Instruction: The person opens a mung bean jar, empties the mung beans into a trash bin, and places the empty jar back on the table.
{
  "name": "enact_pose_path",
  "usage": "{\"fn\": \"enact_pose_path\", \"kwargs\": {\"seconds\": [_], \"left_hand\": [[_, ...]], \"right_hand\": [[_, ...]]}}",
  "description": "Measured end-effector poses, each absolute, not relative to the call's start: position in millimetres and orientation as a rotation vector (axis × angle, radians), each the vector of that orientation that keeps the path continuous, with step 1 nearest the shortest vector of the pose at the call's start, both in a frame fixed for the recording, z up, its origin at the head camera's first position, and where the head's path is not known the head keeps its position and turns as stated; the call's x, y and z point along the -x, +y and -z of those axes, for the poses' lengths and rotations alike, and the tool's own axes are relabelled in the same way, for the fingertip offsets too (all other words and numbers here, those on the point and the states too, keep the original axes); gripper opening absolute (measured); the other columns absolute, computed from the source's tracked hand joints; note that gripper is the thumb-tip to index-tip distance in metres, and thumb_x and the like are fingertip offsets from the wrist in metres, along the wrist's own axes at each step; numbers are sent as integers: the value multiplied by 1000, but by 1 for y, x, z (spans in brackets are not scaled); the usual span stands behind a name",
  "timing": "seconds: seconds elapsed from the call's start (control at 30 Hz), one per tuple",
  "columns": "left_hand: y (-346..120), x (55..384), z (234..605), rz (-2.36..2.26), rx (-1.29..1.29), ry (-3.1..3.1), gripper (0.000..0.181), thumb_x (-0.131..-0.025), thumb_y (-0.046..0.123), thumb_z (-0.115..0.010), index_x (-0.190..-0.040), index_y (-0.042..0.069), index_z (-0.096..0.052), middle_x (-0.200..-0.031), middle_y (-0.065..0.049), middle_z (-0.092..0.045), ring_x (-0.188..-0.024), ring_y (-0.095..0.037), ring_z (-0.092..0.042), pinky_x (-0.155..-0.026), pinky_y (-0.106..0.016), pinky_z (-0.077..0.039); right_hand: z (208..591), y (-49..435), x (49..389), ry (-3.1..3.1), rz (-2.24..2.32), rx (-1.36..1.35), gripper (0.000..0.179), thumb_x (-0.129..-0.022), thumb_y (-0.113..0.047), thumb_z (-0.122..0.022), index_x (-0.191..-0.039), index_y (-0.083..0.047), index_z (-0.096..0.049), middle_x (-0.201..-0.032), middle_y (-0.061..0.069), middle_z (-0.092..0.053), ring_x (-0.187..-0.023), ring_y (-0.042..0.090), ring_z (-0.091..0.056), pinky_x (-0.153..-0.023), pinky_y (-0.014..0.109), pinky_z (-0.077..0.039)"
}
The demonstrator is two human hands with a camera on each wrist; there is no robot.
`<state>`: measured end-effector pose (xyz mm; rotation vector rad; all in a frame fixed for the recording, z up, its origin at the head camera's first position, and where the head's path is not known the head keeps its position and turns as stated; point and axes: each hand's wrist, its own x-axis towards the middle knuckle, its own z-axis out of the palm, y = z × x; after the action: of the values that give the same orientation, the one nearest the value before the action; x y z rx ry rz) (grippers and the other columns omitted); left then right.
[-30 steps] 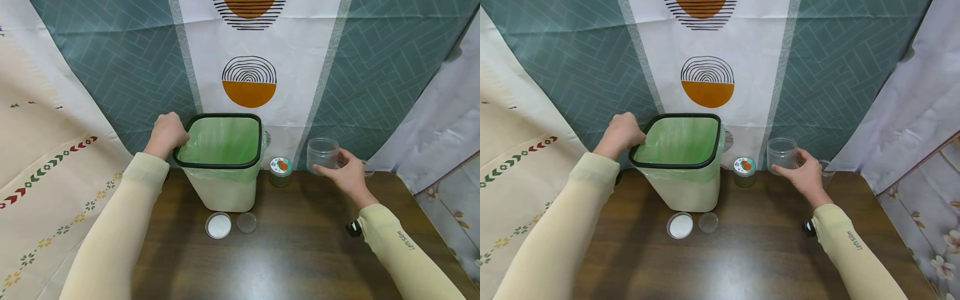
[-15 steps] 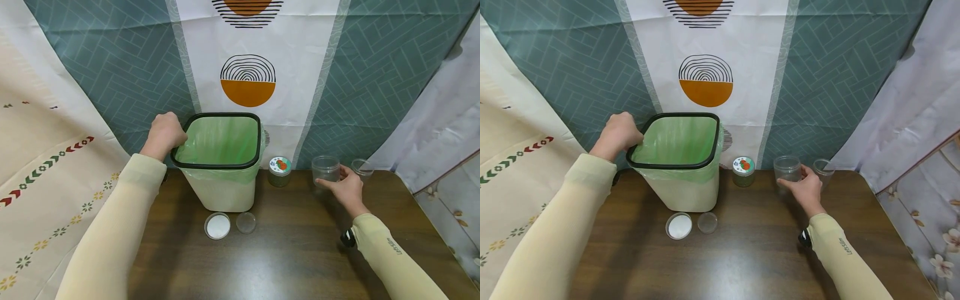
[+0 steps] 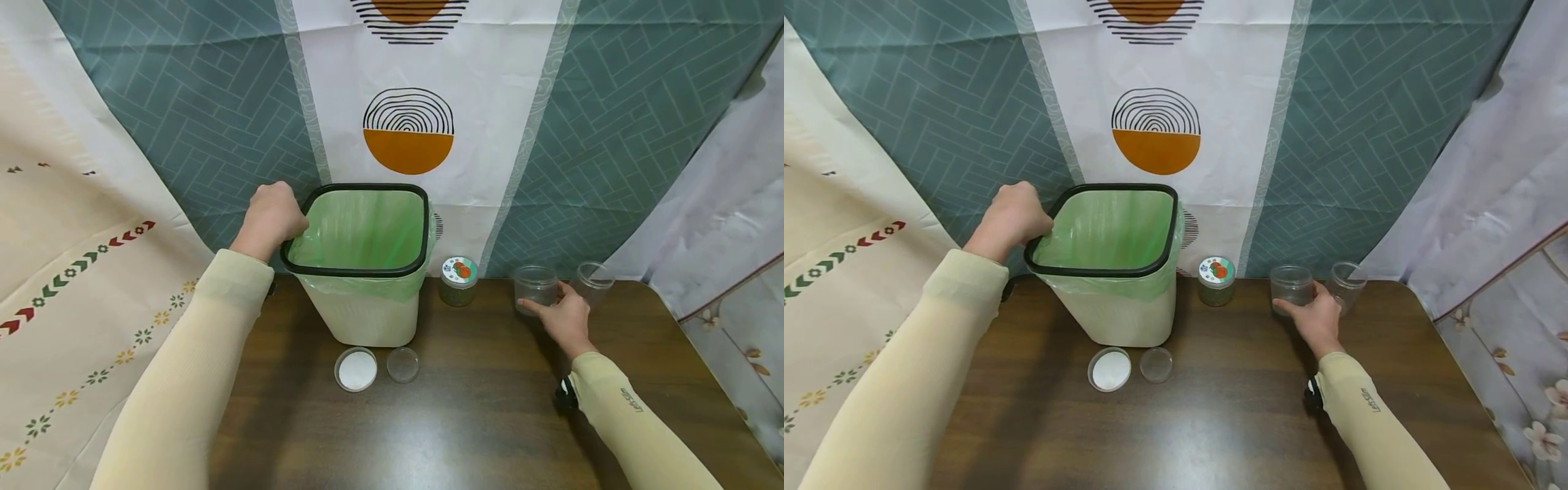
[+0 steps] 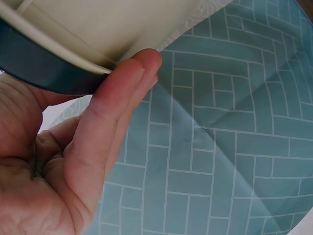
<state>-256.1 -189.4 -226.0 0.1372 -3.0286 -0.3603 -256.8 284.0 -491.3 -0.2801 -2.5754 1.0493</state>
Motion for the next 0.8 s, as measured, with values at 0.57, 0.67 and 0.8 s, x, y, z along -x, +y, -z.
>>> {"fn": "enact_pose_path", "kwargs": {"seconds": [0.57, 0.67, 0.8], "left_hand": [[-191, 259, 226, 345, -127, -3030, 15, -76, 7, -51, -62, 8, -46, -67, -10, -42, -61, -26, -41, -43, -30, -36], [-191, 260, 228, 347, -121, -3025, 15, -75, 6, -51, -62, 8, -46, -65, -9, -41, -61, -25, -41, -43, -30, -35], [-192, 260, 230, 355, -103, -3010, 20, -74, 4, -51, -56, 11, -43, -60, -6, -36, -61, -25, -38, -44, -30, -34]], "right_hand": [[502, 287, 261, -2570, -990, 361, 73, -62, -47, -83, -112, 1, -59, -106, 24, -64, -104, 44, -54, -90, 54, -42], [506, 288, 261, -2568, -987, 371, 73, -62, -46, -84, -110, 3, -60, -106, 25, -64, -105, 45, -53, -91, 54, -41], [509, 288, 261, -2572, -979, 379, 75, -61, -48, -83, -109, 4, -59, -106, 26, -63, -104, 46, -53, -91, 55, -41]]}}
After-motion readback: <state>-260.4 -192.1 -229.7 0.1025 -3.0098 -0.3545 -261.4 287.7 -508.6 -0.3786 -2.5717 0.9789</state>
